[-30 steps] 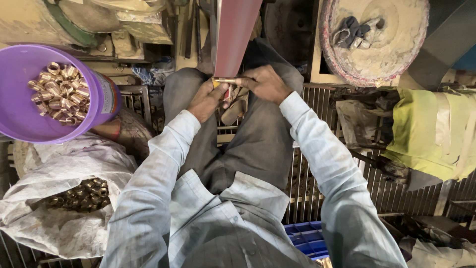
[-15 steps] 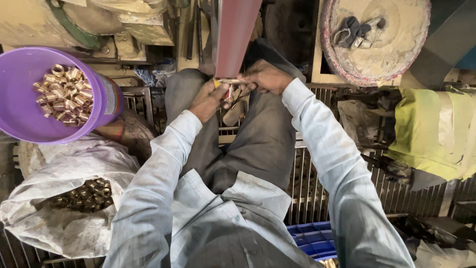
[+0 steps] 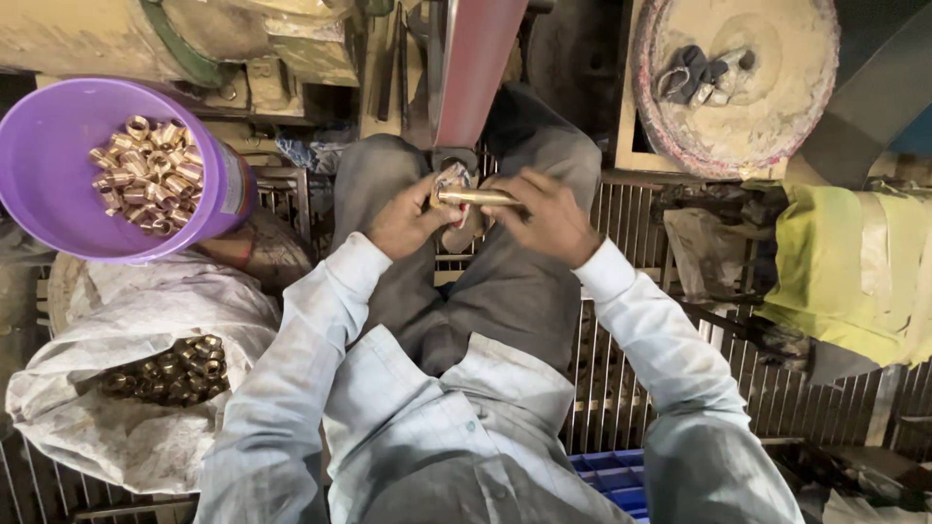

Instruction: The person sits on a metal grate floor and repeatedly picks up brass-colored metal parts from a white sack. They press each part against a vertical belt sander to polish it, then place the finished part into a purple bucket. The process is repeated continuously.

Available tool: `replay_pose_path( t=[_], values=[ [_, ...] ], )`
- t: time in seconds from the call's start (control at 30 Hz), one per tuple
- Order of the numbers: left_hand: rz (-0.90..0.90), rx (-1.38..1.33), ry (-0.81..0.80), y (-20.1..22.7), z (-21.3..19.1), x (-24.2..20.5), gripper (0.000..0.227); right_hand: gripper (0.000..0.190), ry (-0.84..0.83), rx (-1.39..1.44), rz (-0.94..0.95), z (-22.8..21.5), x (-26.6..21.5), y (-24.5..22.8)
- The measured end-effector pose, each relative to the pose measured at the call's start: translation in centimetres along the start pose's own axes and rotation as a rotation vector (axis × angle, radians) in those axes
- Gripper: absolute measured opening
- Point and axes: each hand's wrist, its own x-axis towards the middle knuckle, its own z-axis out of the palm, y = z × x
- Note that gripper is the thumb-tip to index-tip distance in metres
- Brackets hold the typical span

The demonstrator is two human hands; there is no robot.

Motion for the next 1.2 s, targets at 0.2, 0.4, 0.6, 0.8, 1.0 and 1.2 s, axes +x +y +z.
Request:
replay_pose_path(
  t=[0.2,0.4,0.6,0.8,1.0,1.2],
  values=[
    [-0.047,-0.196,-0.032,-1.5,-0.5,3.2,0.022,0.028,0.135,-0.338,-0.144,1.6,1.0,1.2],
    [-0.216,-0.496,0.01,-2.6,0.0,4.8,0.02,0.027,0.128,-0.361,-0.206,2.5,2.4,3.6],
    [-0.124,-0.463,0.016,-3.1,0.4,5.0,0.025,0.025,0.138,-0.359,-0.225,3.0,2.7,3.9],
    [-0.173,-0.434,0.052,-2.8,0.6,5.0,0.026,0.019,0.033,-0.268,-0.16,2.9,3.1,4.4],
    [-0.166,-0.472,0.047,-2.3,0.6,5.0,0.023,0.02,-0.036,-0.211,-0.079,3.0,3.4,5.7],
    [-0.191,-0.47,0.056,-1.9,0.6,5.0,0.017,0.021,-0.087,-0.031,0.031,2.8,4.0,6.1]
  ],
)
